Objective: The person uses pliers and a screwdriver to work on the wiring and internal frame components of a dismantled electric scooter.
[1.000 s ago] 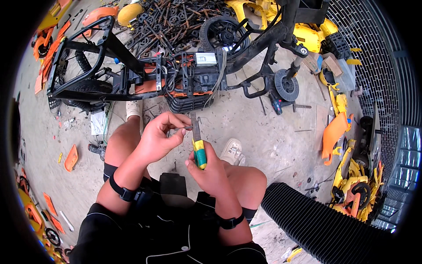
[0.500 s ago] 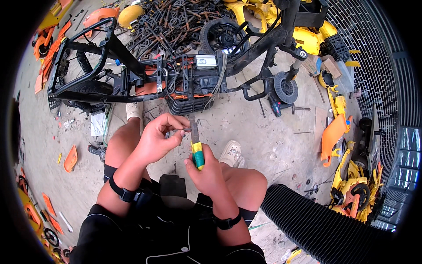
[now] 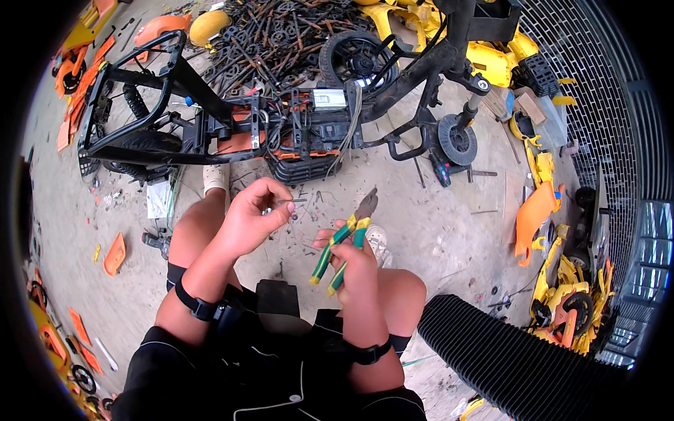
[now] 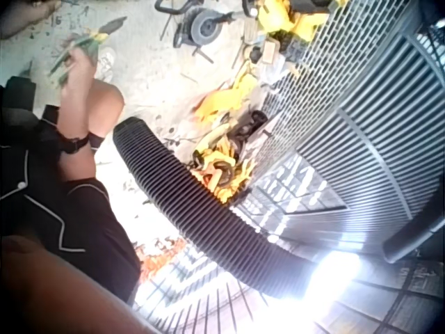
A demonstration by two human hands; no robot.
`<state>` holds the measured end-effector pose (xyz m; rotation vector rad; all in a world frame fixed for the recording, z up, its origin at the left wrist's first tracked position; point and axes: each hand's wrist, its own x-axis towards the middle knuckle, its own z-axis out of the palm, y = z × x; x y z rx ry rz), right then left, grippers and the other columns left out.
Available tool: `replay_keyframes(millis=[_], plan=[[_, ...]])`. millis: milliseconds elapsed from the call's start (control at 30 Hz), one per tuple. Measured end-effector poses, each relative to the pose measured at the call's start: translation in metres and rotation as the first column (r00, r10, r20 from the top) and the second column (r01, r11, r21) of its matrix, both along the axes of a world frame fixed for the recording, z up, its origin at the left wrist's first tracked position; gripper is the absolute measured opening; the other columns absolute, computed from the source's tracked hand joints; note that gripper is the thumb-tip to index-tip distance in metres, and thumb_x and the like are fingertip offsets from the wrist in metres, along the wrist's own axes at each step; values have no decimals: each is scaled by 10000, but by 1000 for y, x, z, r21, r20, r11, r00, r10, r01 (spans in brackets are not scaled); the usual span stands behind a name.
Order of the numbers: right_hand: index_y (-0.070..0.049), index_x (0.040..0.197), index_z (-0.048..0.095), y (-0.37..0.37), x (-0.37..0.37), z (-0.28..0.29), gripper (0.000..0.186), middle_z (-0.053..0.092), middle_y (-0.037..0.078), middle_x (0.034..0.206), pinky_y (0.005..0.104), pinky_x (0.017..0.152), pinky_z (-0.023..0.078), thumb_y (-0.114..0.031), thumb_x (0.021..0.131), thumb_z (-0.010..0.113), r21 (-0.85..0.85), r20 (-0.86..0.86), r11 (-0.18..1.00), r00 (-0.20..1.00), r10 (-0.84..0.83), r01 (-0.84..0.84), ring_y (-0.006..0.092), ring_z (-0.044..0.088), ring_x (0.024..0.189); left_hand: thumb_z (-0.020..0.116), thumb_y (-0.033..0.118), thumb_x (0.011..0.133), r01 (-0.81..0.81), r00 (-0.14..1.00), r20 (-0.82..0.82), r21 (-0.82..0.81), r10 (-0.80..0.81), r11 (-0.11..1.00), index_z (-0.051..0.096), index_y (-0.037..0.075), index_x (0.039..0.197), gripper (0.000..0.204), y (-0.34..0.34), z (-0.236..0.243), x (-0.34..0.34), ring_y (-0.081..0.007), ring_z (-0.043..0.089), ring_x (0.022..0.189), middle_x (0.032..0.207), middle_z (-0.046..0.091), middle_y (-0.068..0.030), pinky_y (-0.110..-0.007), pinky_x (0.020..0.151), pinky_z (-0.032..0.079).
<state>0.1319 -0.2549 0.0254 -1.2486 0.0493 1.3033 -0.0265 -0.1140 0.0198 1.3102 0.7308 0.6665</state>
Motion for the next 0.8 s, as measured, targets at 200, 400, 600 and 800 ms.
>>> replay_keyframes(millis=[200, 400, 600, 800], plan=[[11, 1309, 456, -3, 5, 6, 543, 589, 209, 1271, 421, 836, 532, 31, 766, 451, -93, -116, 988, 987, 112, -123, 335, 621, 1080, 692, 14, 903, 13, 995, 101, -324, 21, 946, 609, 44, 1006, 135, 1, -1, 1, -53, 535, 822, 935, 586, 21, -227, 730, 465], [17, 1406, 357, -4, -9, 8, 644, 491, 226, 1405, 509, 917, 527, 78, 768, 417, 0, -80, 975, 972, 221, -222, 354, 537, 1250, 680, 94, 935, 35, 947, 297, -476, 124, 879, 622, 63, 1025, 112, 1, -4, 6, -118, 638, 927, 995, 669, -44, -258, 810, 514], [16, 1429, 333, -4, -12, 7, 662, 511, 210, 1386, 481, 922, 532, 81, 775, 413, -21, -30, 965, 965, 261, -261, 319, 549, 1234, 637, 167, 973, 148, 957, 290, -429, -20, 891, 621, 54, 1058, 142, 3, -17, 0, -171, 661, 967, 1028, 678, -75, -308, 835, 532], [23, 1411, 371, -4, -18, 10, 628, 530, 195, 1368, 420, 895, 551, 90, 789, 418, -11, 72, 941, 938, 338, -338, 292, 549, 1233, 621, 184, 985, 42, 986, 167, -412, 30, 910, 634, 66, 1142, 198, -2, -8, 6, -156, 664, 904, 995, 661, -54, -296, 821, 525]])
